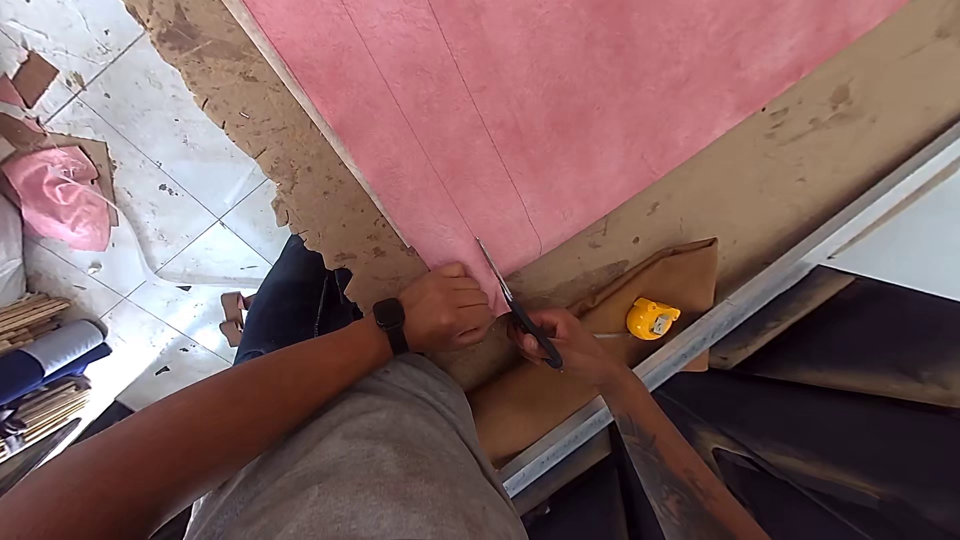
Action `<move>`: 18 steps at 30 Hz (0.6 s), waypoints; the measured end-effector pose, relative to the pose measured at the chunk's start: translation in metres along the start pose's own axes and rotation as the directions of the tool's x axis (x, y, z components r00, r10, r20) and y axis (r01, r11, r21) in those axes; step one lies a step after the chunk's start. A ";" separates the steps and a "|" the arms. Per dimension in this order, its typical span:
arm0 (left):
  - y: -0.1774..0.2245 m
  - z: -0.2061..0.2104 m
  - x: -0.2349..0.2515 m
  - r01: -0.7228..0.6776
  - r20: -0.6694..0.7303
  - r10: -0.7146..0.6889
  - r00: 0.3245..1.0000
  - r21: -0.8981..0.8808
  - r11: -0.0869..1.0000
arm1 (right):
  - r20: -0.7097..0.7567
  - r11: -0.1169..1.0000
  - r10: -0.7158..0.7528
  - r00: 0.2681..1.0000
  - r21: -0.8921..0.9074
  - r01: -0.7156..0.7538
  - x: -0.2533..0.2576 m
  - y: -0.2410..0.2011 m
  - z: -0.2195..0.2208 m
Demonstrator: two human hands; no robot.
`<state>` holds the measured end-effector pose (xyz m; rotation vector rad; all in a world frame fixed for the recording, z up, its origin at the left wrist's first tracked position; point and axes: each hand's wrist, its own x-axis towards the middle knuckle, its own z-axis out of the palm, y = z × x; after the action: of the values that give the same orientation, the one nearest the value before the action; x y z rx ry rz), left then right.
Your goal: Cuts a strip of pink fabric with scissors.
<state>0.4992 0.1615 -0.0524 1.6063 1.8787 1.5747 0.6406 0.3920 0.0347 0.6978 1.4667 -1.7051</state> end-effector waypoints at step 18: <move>-0.001 0.001 -0.001 -0.034 0.028 0.035 0.999 -0.043 0.998 | 0.071 0.997 -0.078 0.994 0.008 0.078 0.025 -0.021 -0.005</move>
<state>0.4999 0.1611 -0.0538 1.6427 1.8003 1.5861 0.6085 0.3924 0.0253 0.5835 1.4571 -1.7758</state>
